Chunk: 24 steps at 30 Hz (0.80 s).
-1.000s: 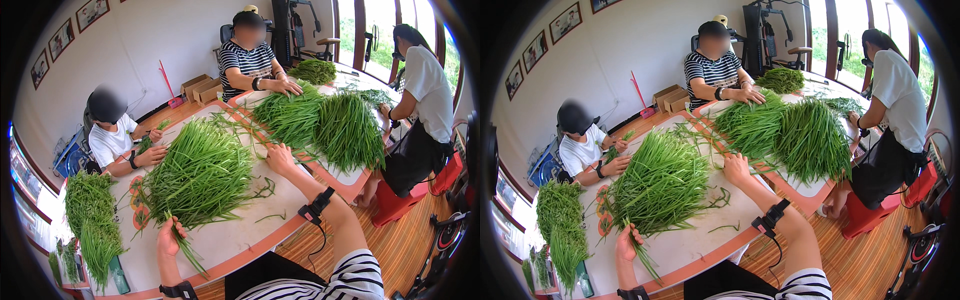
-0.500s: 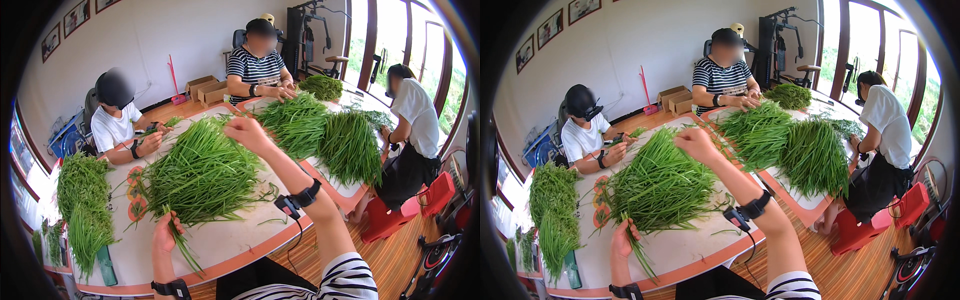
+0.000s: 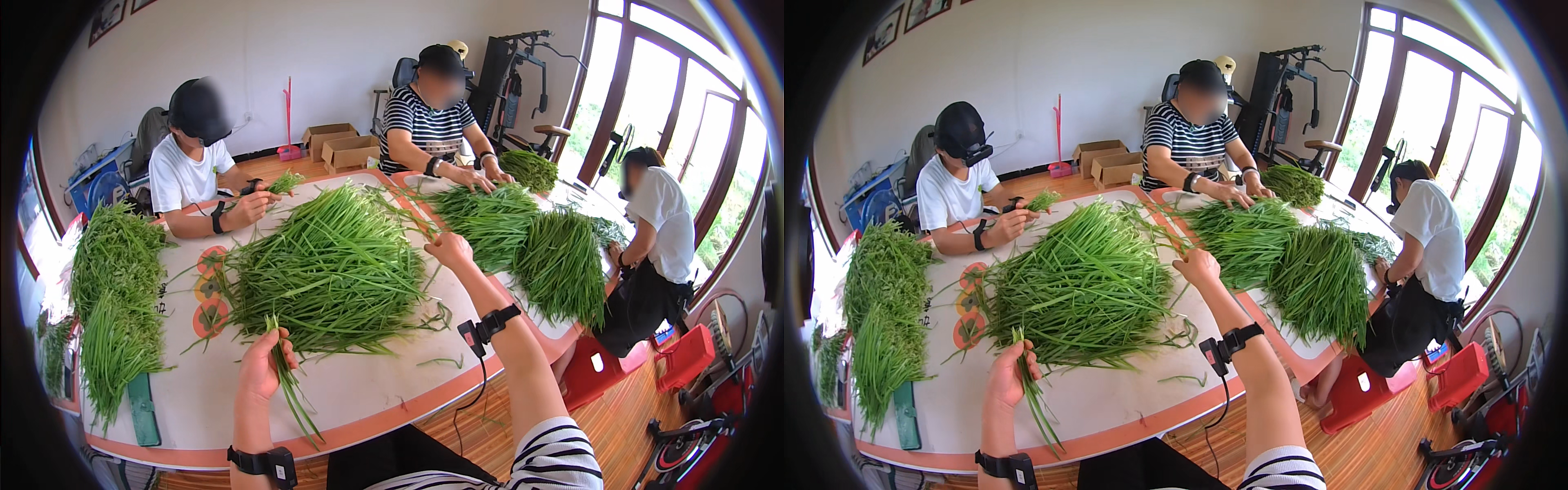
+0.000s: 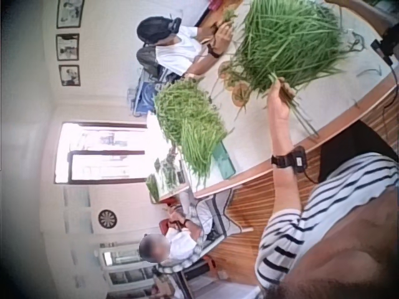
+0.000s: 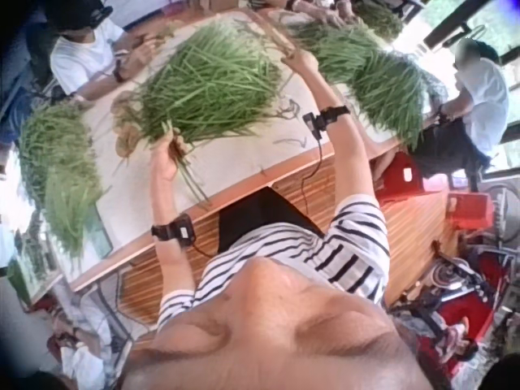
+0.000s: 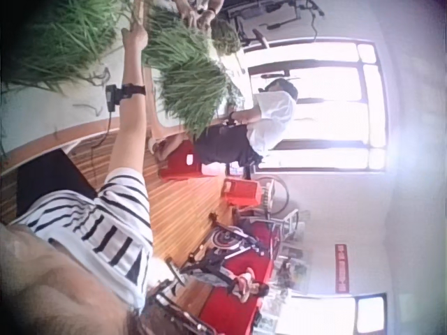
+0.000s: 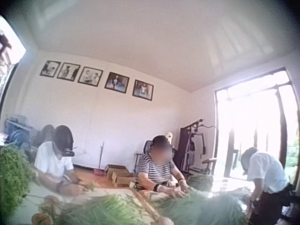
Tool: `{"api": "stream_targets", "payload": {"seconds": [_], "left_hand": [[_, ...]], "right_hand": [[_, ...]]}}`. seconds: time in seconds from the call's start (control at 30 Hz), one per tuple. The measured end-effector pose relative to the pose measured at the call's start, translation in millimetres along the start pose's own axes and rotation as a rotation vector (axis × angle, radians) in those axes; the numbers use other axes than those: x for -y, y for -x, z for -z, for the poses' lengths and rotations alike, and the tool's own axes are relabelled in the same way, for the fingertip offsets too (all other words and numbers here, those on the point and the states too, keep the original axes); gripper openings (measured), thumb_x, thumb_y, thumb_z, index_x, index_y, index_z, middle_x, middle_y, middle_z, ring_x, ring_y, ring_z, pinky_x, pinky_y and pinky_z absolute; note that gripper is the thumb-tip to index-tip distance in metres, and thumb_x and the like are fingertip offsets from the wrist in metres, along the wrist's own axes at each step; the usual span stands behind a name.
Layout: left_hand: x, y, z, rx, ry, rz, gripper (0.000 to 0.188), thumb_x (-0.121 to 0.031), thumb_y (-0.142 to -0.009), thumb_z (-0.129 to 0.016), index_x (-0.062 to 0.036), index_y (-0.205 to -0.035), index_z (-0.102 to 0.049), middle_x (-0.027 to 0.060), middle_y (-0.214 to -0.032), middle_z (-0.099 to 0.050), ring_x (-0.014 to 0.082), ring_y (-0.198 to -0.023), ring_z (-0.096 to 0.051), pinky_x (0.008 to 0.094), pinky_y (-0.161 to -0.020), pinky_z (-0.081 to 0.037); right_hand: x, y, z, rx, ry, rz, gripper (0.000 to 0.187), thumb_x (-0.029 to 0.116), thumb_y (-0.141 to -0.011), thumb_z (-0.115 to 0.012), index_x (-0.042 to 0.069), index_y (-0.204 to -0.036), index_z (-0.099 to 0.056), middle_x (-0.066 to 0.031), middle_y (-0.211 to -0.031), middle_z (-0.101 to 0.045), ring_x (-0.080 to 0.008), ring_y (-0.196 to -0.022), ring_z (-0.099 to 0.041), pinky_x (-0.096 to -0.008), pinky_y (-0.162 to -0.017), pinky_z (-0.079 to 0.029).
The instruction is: The person sorts through a large pile of green chives by hand, picking out individual strands and discarding yellowed or wilted pieces.
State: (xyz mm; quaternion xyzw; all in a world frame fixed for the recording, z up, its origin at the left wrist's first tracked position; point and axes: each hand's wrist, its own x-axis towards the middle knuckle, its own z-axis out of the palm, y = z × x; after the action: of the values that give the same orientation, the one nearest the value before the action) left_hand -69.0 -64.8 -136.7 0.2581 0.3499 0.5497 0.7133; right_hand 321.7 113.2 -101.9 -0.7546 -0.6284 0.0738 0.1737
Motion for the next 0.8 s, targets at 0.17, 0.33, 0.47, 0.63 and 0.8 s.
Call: {"api": "stream_targets", "payload": {"seconds": [0.17, 0.33, 0.47, 0.63, 0.8], "left_hand": [[-3.6, 4.9, -8.9, 0.001, -0.015, -0.009, 0.018, -0.024, -0.088, -0.05, -0.0056, -0.092, -0.051, 0.0031, -0.066, -0.051, 0.0162, -0.057, -0.048, 0.0325, -0.055, -0.043], [-4.9, 4.0, -8.4, 0.008, -0.013, -0.008, 0.018, -0.023, -0.089, -0.05, -0.005, -0.092, -0.051, 0.0036, -0.066, -0.051, 0.0165, -0.057, -0.049, 0.0328, -0.056, -0.043], [-3.9, 1.1, -9.8, 0.056, 0.003, 0.014, 0.017, -0.021, -0.09, -0.047, -0.0044, -0.094, -0.051, 0.004, -0.067, -0.054, 0.017, -0.058, -0.051, 0.0329, -0.057, -0.045], [-4.4, 3.1, -6.6, 0.037, -0.007, 0.012, 0.019, -0.023, -0.089, -0.051, -0.005, -0.093, -0.052, 0.0036, -0.067, -0.053, 0.0166, -0.058, -0.05, 0.0327, -0.057, -0.044], [-5.6, 2.4, -2.9, 0.025, 0.001, 0.029, 0.018, -0.023, -0.088, -0.051, -0.0055, -0.093, -0.052, 0.0035, -0.067, -0.054, 0.0163, -0.058, -0.05, 0.0325, -0.057, -0.044]], "right_hand": [[-5.6, 3.7, -8.8, -0.122, 0.119, -0.101, 0.04, 0.035, -0.067, -0.068, 0.003, -0.09, -0.065, -0.0146, -0.092, -0.064, -0.0301, -0.088, -0.061, -0.0396, -0.073, -0.049], [-13.6, -3.7, -16.8, 0.066, 0.241, -0.067, 0.054, 0.011, -0.074, -0.054, 0.026, -0.125, -0.047, -0.013, -0.101, -0.062, -0.0304, -0.093, -0.06, -0.0388, -0.076, -0.05], [-40.9, -9.6, -12.2, 0.139, 0.231, 0.109, 0.033, 0.014, -0.069, -0.062, 0.014, -0.101, -0.064, -0.0125, -0.081, -0.065, -0.0237, -0.077, -0.063, -0.0353, -0.068, -0.051], [-13.5, 29.4, -7.3, 0.048, -0.748, 0.2, 0.029, 0.015, -0.071, -0.068, 0.001, -0.096, -0.063, -0.0059, -0.071, -0.062, -0.0107, -0.062, -0.057, -0.0242, -0.06, -0.047], [35.6, 92.7, 0.4, 0.049, -0.33, 0.488, 0.057, 0.037, -0.071, -0.069, 0.003, -0.115, -0.054, -0.0127, -0.094, -0.061, -0.0265, -0.09, -0.057, -0.0363, -0.081, -0.044]]}}
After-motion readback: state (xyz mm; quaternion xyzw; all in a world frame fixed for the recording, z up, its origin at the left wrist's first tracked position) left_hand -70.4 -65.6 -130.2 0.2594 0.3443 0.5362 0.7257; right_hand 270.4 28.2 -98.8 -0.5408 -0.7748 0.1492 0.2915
